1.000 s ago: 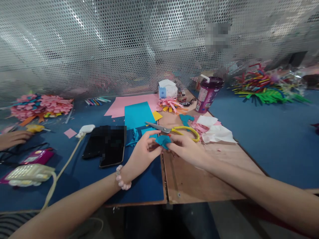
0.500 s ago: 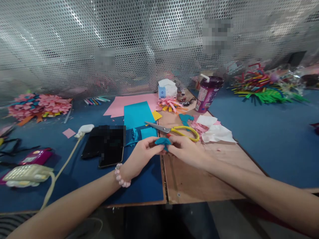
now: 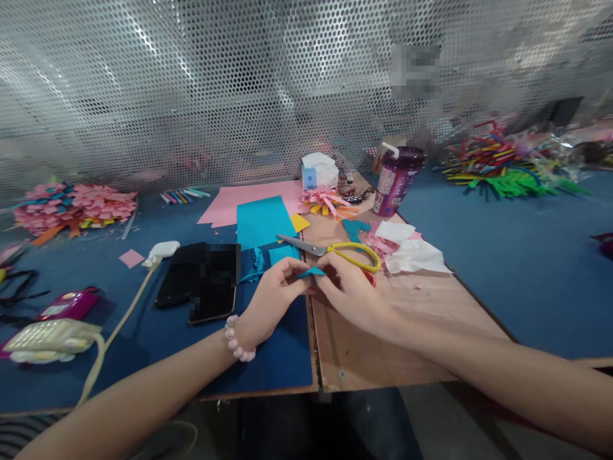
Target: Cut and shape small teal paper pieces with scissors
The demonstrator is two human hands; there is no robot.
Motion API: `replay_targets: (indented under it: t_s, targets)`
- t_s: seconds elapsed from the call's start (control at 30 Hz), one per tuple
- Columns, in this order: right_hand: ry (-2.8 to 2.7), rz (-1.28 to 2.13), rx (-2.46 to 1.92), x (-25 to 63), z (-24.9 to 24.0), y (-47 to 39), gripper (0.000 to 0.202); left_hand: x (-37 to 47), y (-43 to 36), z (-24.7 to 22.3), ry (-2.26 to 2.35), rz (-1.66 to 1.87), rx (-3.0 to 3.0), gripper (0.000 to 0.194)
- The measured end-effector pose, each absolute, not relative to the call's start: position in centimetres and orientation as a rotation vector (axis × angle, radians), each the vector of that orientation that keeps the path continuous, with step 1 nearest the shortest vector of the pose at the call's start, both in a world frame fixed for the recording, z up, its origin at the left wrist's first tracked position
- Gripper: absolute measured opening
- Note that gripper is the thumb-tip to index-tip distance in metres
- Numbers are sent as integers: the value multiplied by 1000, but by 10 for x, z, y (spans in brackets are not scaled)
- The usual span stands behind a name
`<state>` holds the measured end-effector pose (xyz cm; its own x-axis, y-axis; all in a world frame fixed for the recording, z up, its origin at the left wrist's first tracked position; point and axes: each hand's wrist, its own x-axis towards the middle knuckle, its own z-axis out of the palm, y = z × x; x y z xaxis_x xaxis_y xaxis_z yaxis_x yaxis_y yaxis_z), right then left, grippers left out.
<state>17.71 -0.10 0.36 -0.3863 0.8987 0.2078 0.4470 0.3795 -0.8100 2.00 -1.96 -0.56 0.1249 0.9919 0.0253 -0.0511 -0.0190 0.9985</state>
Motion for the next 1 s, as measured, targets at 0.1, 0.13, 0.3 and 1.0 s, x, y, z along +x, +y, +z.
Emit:
replay_targets:
  t_s: [0.1, 0.13, 0.3, 1.0]
  targets:
    - [-1980, 856, -1140, 177, 0, 1, 10, 21, -20, -8, 1063, 1145, 1231, 16]
    - [-1987, 856, -1124, 177, 0, 2, 11, 21, -20, -8, 1060, 1140, 1225, 16]
    - [-2035, 874, -1056, 183, 1, 8, 12, 20, -19, -5, 1038, 1167, 1130, 18]
    - [-2181, 462, -948, 186, -4, 7, 15, 18, -19, 3, 957, 1236, 929, 18]
